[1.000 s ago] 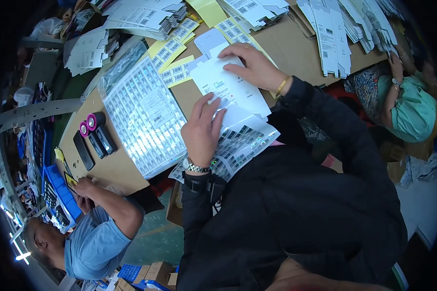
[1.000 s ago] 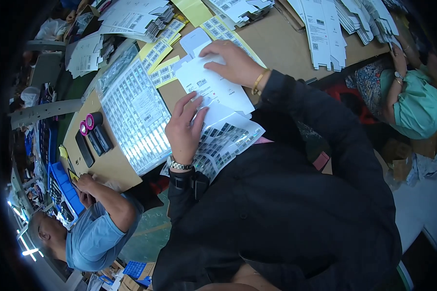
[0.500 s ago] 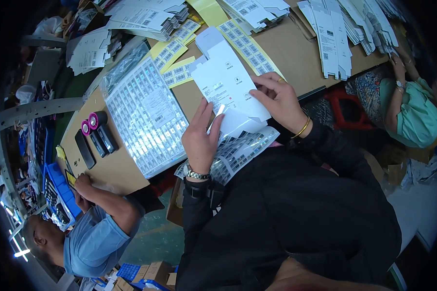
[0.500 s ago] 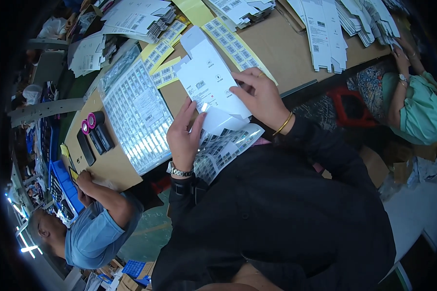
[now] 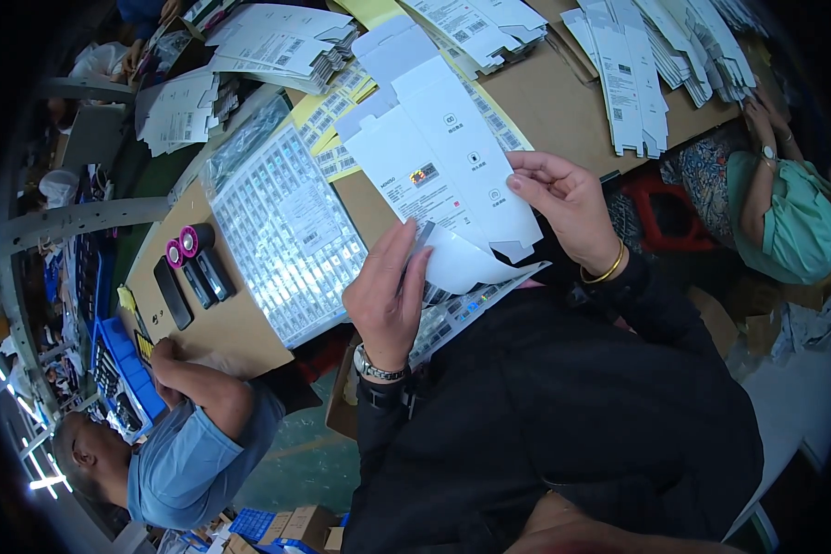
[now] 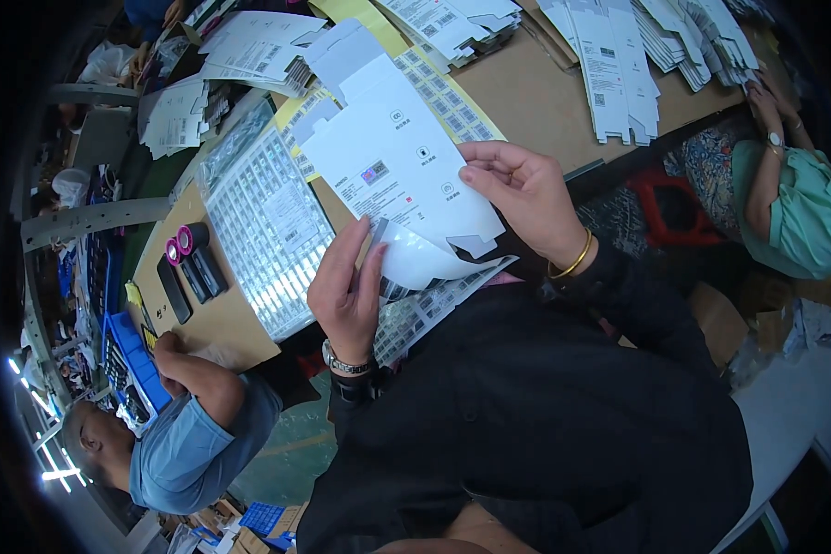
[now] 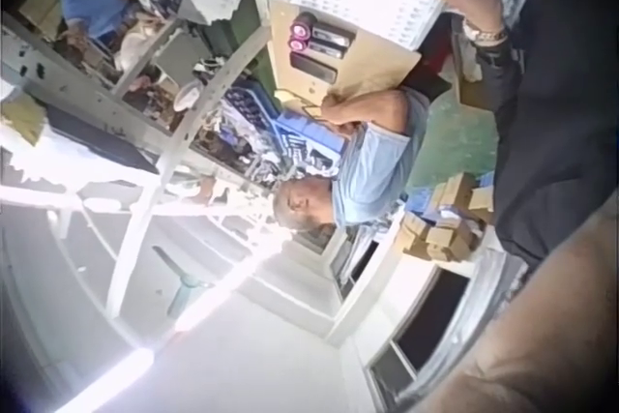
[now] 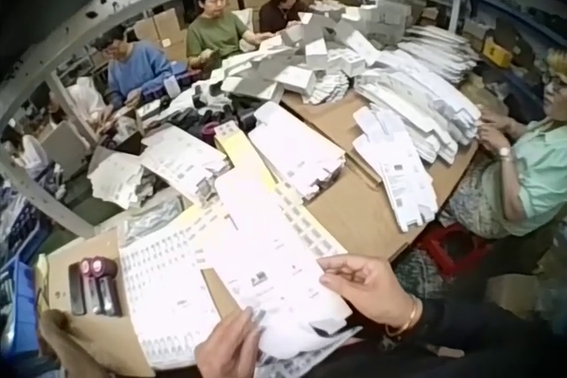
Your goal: The person picks up a stack of boxes and peels holographic stickers from a sheet by hand. They apply a sticker to each box one at a time, pressing it onto the surface before setting the box aside.
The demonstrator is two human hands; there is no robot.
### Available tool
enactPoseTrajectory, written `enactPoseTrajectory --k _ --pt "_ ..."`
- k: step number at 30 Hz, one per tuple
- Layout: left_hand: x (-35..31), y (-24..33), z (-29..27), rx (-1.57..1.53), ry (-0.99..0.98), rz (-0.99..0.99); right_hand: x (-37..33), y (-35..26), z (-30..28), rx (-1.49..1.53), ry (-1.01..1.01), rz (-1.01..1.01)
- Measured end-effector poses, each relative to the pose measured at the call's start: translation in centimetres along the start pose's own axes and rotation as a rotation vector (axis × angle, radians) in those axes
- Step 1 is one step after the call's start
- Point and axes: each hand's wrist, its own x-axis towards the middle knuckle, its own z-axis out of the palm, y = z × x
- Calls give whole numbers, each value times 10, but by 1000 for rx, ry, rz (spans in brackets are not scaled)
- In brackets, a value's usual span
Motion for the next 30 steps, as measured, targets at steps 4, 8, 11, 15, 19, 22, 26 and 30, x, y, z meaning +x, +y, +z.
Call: enactPoseTrajectory --k 4,8,11,15,19,22,26,30 --pt "4 2 4 -16 -1 37 -3 -3 -4 10 26 4" --pt "6 -4 13 -26 -22 89 3 3 -16 31 137 -60" --pt "-1 -7 7 -68 -60 -189 8 -7 -51 -13 287 -157" --pt "-3 -14 5 -68 -32 -210 29 -14 -115 -165 488 -341" --pt "8 -22 9 -71 -73 -176 53 -31 -188 -1319 780 -822" --pt "16 -13 6 -91 -44 -263 35 -49 -126 -774 418 -581" --pt "29 -13 7 -141 -34 -240 11 -28 -34 -332 -172 -205" --pt "31 -15 3 -176 -45 -241 -8 -15 11 -150 -419 -1"
